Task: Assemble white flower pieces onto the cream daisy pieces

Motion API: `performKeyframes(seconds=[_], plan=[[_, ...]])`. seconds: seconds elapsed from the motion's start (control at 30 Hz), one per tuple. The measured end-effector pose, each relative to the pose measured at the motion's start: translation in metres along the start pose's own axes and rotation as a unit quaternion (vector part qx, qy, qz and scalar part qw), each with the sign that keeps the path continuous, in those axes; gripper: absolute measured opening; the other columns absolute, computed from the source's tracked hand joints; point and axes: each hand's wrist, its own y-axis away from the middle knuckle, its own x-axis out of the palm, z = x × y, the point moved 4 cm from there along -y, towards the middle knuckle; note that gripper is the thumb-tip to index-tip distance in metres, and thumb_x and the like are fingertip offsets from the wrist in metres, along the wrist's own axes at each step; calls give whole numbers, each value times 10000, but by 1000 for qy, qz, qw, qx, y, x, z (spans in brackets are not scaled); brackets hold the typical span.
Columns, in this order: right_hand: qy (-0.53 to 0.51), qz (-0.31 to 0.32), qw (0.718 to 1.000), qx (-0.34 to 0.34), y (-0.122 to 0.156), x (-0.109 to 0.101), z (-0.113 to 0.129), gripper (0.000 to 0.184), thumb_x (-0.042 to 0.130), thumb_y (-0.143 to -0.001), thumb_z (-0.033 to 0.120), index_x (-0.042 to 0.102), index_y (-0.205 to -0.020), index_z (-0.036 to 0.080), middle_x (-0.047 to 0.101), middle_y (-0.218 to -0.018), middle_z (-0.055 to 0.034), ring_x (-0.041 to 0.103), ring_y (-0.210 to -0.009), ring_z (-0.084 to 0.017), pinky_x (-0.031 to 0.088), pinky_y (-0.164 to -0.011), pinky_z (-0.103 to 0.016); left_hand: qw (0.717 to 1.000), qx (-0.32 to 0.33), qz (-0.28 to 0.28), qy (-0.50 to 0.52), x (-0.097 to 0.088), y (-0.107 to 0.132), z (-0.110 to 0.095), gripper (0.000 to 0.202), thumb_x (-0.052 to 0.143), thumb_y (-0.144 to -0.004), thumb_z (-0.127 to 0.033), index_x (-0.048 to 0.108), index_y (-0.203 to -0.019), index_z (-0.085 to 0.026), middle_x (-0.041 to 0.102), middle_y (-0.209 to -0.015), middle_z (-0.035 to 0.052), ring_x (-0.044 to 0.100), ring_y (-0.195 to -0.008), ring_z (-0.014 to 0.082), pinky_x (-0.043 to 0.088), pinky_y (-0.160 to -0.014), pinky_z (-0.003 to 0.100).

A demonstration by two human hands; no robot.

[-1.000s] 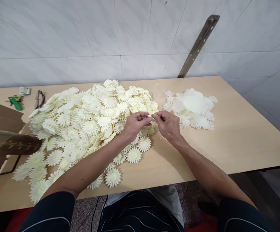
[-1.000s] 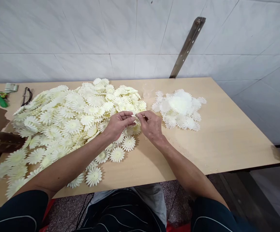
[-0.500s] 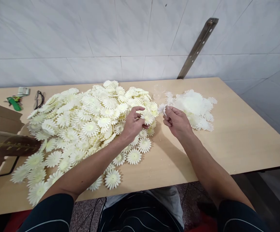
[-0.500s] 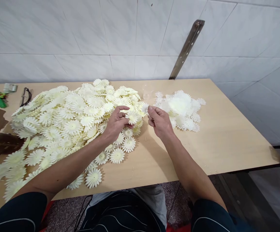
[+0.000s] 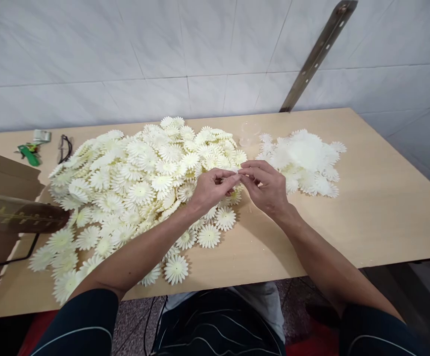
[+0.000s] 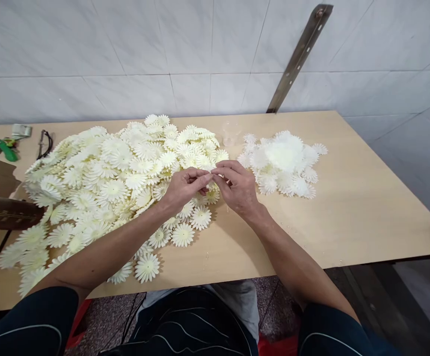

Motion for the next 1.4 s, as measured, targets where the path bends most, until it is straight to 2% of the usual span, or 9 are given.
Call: performKeyframes(seconds=[0.17, 0.3, 0.53, 0.63, 0.87, 1.0, 1.07, 1.17, 1.4], plan=[[-99, 28, 975, 195, -2, -1, -12, 436, 771, -998, 657, 832, -1128, 245, 767, -930, -72, 648, -682, -180, 534, -527, -309, 1000, 5, -8, -10, -2, -3, 3, 367, 922, -806, -506, 817, -857, -158, 751, -748, 48, 692, -617, 139, 606, -598, 277], [-227, 71, 905, 353, 1, 3, -22, 736, 764, -794, 957, 691, -796, 225, 483, -631, 22, 421, -543, -133, 349, -431, -278, 999, 10, -18, -45, -3, -4, 7, 304, 872, -858, -460, 791, -838, -168, 738, -727, 36, 693, -617, 144, 590, -599, 278], [-135, 58, 943, 300, -3, -3, -15, 603, 886, -766, 809, 784, -806, 216, 678, -773, -36, 505, -661, -160, 388, -558, -307, 985, 52, -49, -159, -5, 1, 8, 216, 828, -914, -384, 783, -819, -195, 744, -773, 40, 680, -696, 163, 535, -633, 279], [-126, 64, 941, 307, -3, -5, -15, 554, 851, -831, 754, 742, -751, 216, 610, -695, -15, 472, -635, -154, 345, -532, -301, 984, 63, -55, -157, -5, 1, 7, 175, 854, -900, -359, 812, -844, -198, 767, -838, 59, 680, -727, 166, 542, -659, 282], [-70, -19, 944, 322, -10, -33, -41, 455, 818, -896, 673, 752, -895, 223, 576, -668, 10, 433, -559, -143, 354, -493, -300, 991, 64, -32, -113, -6, -2, 9, 327, 781, -898, -181, 838, -1217, -216, 675, -746, -24, 579, -630, 115, 543, -627, 252], [157, -110, 946, 262, -16, -79, -64, 281, 720, -1011, 500, 759, -1028, 222, 727, -917, -75, 671, -780, -238, 592, -822, -433, 998, 18, -38, -42, -4, -2, 6, 351, 832, -838, -165, 790, -1185, -197, 619, -723, -56, 591, -619, 101, 582, -605, 240], [242, -134, 930, 242, -17, -98, -74, 230, 764, -982, 400, 749, -1104, 204, 731, -1174, -154, 722, -927, -287, 569, -1039, -533, 999, -11, -45, -7, -2, -3, 4, 258, 859, -818, -168, 777, -1063, -177, 611, -695, -55, 595, -616, 100, 598, -598, 240], [264, -163, 925, 220, -16, -113, -82, 205, 778, -965, 305, 731, -1138, 206, 665, -1367, -232, 723, -1016, -333, 521, -1104, -565, 997, -42, -60, 23, -1, -4, 3, 190, 887, -803, -166, 746, -931, -163, 651, -689, -32, 607, -613, 97, 600, -581, 231], [252, -133, 918, 275, -22, -101, -94, 80, 742, -963, 248, 717, -888, 259, 783, -910, -86, 731, -867, -298, 543, -1024, -534, 996, -52, -63, 40, -3, -6, 3, 284, 956, -777, -268, 698, -845, -173, 663, -668, -33, 601, -552, 89, 576, -532, 221]])
